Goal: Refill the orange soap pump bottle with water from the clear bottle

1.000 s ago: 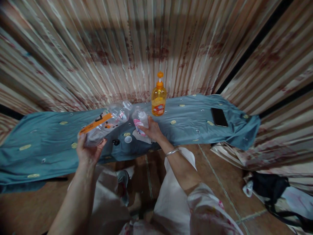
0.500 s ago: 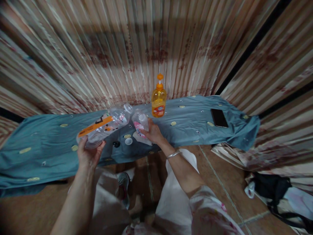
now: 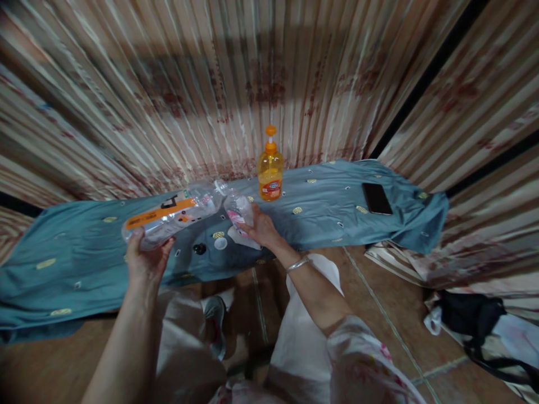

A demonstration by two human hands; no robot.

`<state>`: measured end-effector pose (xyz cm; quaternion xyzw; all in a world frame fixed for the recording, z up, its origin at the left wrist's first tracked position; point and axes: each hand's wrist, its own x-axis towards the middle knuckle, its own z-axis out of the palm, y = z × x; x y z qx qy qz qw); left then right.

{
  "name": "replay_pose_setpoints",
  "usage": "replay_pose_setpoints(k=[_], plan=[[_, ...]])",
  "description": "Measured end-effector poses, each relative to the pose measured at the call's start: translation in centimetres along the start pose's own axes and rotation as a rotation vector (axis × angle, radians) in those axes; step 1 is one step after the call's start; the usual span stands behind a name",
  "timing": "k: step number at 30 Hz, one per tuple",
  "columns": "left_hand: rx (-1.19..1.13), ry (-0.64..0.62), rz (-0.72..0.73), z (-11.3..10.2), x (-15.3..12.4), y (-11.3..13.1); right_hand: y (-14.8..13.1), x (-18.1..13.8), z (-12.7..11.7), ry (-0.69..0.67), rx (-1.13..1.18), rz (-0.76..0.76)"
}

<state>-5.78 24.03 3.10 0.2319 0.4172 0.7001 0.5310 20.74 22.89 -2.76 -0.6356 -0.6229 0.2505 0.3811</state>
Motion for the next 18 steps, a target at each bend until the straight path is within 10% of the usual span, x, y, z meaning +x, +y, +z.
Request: replay_pose_setpoints(k=[18], plan=[[0.097,-0.056,0.074,-0.3,3.8,1.2,-1.0,-0.3,-0.1,0.008,-0.091,0.002]])
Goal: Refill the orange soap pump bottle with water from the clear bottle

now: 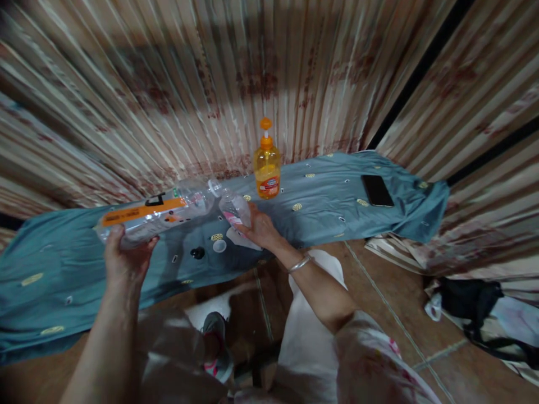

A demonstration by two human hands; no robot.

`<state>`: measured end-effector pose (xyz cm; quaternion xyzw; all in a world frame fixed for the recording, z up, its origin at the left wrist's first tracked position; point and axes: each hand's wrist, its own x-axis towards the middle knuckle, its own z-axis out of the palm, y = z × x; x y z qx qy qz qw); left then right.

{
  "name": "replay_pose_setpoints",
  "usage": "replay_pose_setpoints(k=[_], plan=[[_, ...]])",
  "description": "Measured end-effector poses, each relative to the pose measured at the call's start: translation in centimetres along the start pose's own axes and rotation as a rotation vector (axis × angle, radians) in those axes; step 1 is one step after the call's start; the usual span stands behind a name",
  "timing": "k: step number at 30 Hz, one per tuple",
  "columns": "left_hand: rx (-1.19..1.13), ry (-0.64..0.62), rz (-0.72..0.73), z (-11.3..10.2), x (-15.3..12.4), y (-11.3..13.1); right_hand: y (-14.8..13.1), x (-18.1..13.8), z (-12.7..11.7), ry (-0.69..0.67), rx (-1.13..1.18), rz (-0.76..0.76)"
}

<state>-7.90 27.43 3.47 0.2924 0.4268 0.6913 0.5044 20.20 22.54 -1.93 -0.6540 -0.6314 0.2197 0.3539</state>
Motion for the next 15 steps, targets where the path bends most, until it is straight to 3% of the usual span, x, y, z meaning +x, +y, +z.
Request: replay_pose_setpoints(k=[15], plan=[[-0.01,-0.039,0.125,0.7,-0.9,-0.3,-0.1,-0.8,-0.3,-0.004,-0.028,0.009]])
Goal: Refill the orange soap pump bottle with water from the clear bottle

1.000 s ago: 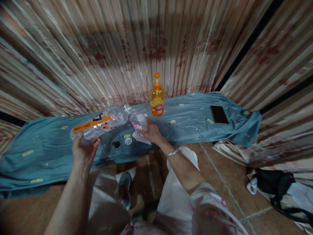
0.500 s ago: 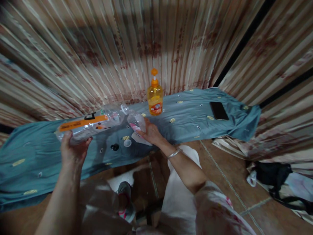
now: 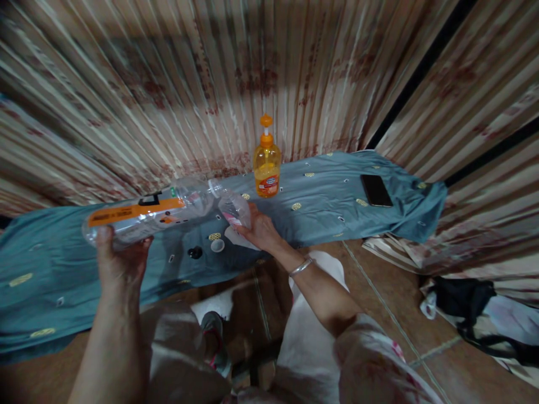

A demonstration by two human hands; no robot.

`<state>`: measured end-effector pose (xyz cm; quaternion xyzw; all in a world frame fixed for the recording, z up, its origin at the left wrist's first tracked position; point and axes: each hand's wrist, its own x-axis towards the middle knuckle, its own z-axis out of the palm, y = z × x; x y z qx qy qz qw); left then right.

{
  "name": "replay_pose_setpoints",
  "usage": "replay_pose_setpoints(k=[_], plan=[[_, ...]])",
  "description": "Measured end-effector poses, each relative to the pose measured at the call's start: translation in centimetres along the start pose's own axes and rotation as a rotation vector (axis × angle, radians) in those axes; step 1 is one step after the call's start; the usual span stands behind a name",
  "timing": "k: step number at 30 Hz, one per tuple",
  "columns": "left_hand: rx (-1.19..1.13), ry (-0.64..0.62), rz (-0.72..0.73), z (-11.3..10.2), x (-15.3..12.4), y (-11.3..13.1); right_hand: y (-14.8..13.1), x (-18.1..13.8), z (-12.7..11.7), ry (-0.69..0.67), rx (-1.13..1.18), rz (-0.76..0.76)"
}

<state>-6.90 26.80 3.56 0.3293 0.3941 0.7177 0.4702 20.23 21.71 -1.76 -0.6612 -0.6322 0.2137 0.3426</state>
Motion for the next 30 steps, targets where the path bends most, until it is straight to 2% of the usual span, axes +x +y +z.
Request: replay_pose_setpoints(k=[4,10,15,22,30], plan=[[-0.02,0.022,-0.002,-0.3,-0.1,0.1,-0.1,0.0,0.0,-0.002,-0.005,-0.001],[-0.011,-0.014,0.03,-0.8,-0.1,-0.2,-0.5,0.0,-0.2,-0.01,-0.012,-0.001],[-0.015,-0.034,0.049,-0.5,-0.6,0.0,-0.4,0.1,0.0,-0.003,-0.008,-0.012],[-0.024,0.019,-0.072,-0.3,-1.2,1.0,-0.7,0.1,-0.4,-0.019,-0.006,0.039],[-0.021,0.006,-0.081,-0.4,-1.2,1.4,-0.7,0.1,-0.4,-0.012,-0.003,0.031]])
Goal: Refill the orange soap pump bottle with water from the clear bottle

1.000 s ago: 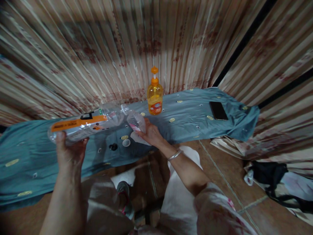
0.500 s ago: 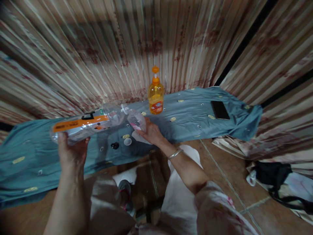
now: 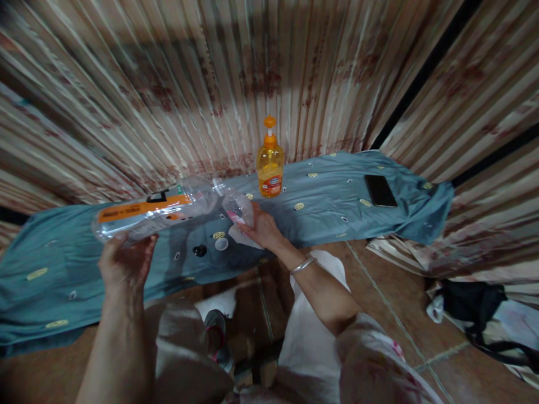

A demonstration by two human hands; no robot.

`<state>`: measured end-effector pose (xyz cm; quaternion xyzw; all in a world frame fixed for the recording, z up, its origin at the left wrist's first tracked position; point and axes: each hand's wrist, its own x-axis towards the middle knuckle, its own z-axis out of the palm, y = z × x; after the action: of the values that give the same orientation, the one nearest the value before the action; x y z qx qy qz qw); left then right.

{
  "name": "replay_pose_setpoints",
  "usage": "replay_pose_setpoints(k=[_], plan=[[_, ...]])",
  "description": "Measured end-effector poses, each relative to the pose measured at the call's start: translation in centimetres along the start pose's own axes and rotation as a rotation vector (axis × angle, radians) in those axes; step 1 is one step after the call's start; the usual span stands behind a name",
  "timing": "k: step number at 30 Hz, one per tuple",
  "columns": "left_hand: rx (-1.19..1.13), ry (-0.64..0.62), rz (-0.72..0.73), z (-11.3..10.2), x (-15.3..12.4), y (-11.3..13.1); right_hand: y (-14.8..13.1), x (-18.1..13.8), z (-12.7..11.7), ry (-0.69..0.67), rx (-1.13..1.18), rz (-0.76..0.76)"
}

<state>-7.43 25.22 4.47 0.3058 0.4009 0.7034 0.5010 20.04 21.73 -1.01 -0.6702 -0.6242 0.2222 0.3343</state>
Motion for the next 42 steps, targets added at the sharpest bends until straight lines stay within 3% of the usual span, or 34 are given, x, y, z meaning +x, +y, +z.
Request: replay_pose_setpoints(k=[21,42], plan=[[-0.043,0.032,-0.024,0.6,0.0,-0.1,1.0,0.2,0.8,0.034,-0.034,-0.037],[0.046,-0.019,0.007,1.1,-0.2,-0.3,0.9,0.2,0.7,0.038,-0.073,-0.032]])
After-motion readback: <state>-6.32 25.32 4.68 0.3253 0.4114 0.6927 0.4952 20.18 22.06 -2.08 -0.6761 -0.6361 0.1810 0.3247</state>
